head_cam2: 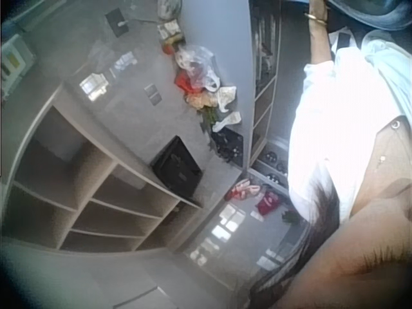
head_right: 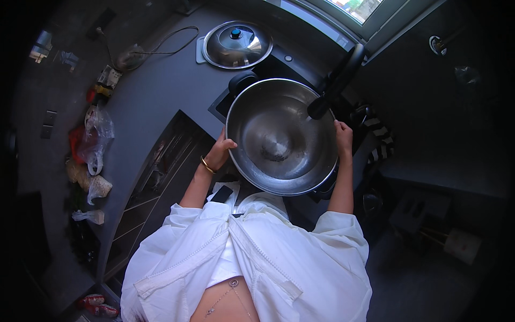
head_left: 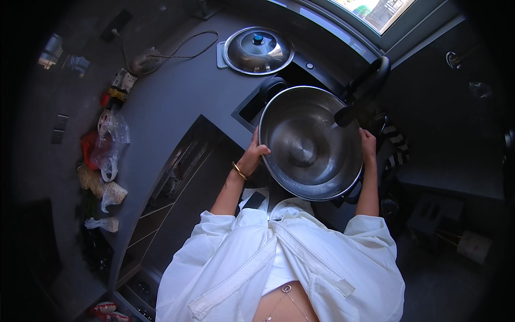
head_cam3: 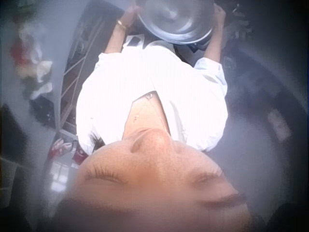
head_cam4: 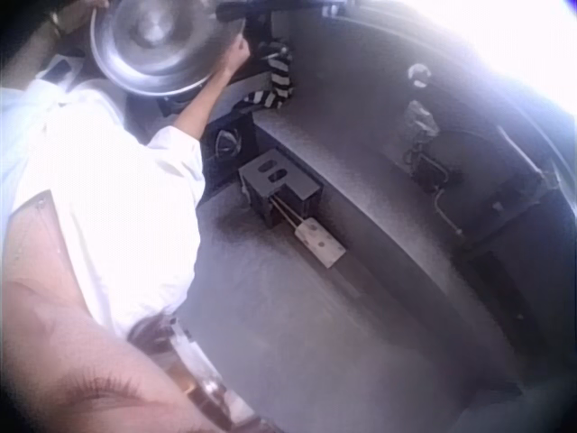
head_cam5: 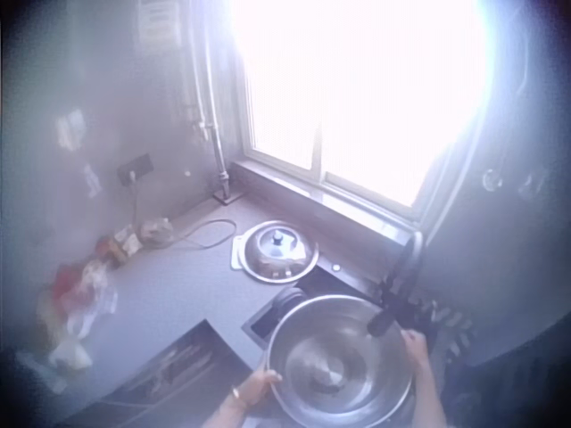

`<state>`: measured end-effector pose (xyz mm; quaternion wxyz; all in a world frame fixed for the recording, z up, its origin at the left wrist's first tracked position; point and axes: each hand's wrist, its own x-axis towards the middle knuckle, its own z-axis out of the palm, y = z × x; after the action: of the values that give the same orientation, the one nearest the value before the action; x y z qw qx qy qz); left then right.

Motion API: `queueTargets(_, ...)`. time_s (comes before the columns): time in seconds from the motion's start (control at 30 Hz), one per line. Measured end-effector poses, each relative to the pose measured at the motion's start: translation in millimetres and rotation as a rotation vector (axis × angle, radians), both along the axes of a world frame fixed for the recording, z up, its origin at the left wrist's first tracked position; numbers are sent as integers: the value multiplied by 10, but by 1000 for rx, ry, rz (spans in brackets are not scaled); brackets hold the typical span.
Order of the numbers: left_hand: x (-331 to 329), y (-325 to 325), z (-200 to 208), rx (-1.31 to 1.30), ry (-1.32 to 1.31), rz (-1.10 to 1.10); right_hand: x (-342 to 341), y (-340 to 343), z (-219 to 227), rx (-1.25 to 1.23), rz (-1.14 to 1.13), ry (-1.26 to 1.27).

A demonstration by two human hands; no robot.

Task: The person fills a pot with water from a faucet, places it on an electric burner, and connects a power cord. They then take lettuce from a plastic bag and wash it in a bowl inside a sink.

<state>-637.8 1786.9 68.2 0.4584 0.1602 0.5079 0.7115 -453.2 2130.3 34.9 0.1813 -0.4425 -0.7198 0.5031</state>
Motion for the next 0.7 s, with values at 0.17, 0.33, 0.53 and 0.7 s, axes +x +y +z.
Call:
queueTargets(0.17, 8, 1, 17, 10, -21, 9, -19, -41, 14, 12, -24, 46)
queueTargets(0.33, 7, -2, 0, 16, -28, 8, -4, -20, 1, -3, -21, 36)
queueTargets(0.53, 4, 5, 0, 15, -21, 12, -12, -30, 44, -29, -30, -2)
queueTargets(0.7, -1, -8, -3, 5, -36, 10, -34, -60, 90, -16, -43, -53)
